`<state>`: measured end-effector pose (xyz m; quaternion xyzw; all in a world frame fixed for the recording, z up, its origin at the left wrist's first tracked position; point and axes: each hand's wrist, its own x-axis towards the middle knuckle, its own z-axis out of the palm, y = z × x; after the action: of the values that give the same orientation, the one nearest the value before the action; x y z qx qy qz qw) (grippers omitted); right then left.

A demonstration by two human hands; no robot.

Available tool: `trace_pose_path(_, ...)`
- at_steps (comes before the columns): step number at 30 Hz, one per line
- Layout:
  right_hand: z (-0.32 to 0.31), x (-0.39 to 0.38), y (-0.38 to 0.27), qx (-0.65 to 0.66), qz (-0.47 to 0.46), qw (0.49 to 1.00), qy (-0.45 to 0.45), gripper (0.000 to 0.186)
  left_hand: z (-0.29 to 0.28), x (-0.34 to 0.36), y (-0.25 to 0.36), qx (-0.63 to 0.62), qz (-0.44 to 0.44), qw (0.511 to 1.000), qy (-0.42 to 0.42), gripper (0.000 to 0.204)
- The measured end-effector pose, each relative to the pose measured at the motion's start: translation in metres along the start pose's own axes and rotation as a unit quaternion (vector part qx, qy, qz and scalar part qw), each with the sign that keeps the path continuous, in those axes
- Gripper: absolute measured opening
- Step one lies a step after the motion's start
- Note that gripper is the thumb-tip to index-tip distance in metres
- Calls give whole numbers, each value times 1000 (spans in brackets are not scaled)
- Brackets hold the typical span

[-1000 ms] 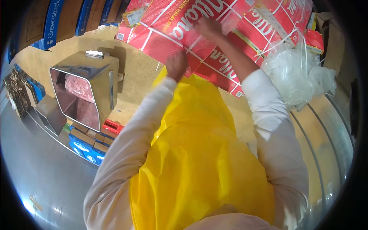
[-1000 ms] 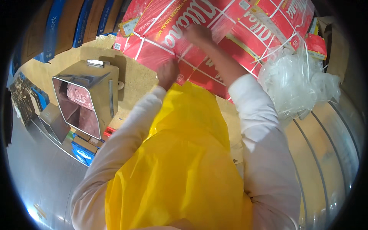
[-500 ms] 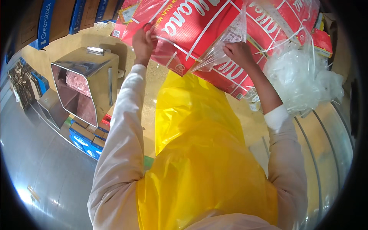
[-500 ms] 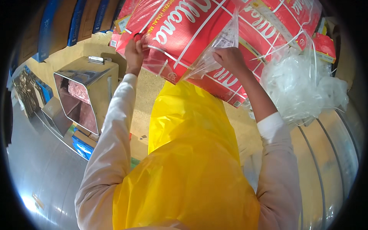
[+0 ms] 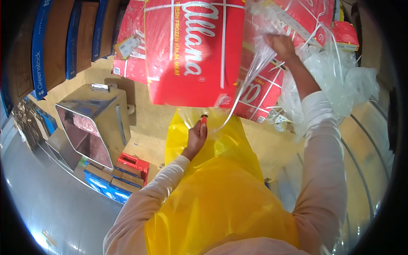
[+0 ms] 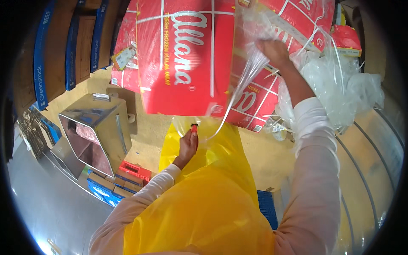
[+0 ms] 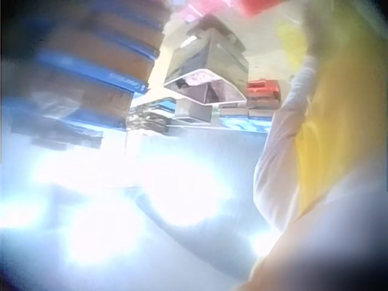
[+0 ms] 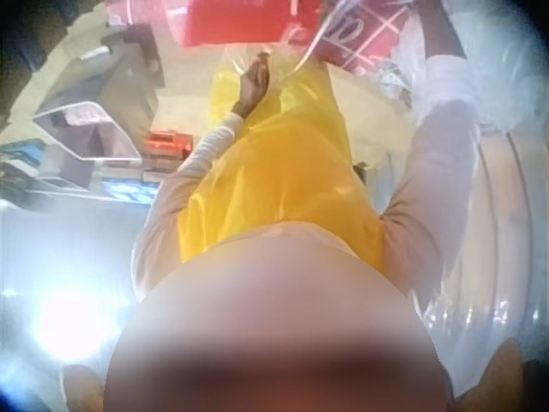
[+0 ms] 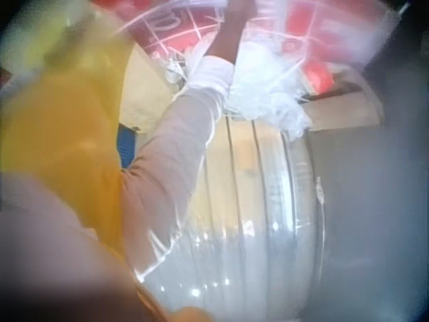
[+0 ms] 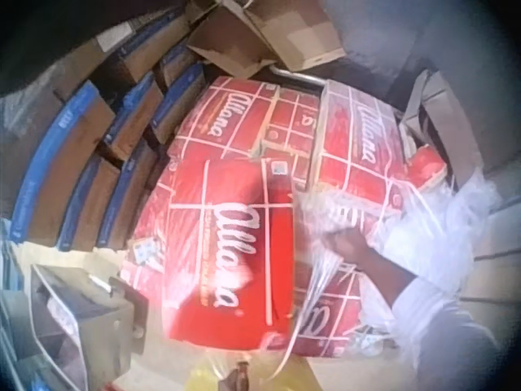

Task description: The person uses a red utility knife to cut open large plastic-wrapped packages of frozen meat. They remove the meat blocks from the packaging and place them into a metal tray on the counter. The person repeats this process for multiple packages, discarding the empty plastic wrapping.

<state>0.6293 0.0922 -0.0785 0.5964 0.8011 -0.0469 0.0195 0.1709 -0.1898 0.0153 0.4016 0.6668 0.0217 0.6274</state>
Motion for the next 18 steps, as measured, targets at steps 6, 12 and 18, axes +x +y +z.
trace_pose_path(6,-125,77,-56,64,84,959,264,24,-74,54,56,119,387,905,131,19)
trace_pose_path(12,-40,84,-280,180,308,909,217,55,-196,188,151,288,449,821,202,25)
trace_pose_path(18,-14,138,-371,265,419,815,301,42,-259,274,265,410,489,750,177,26)
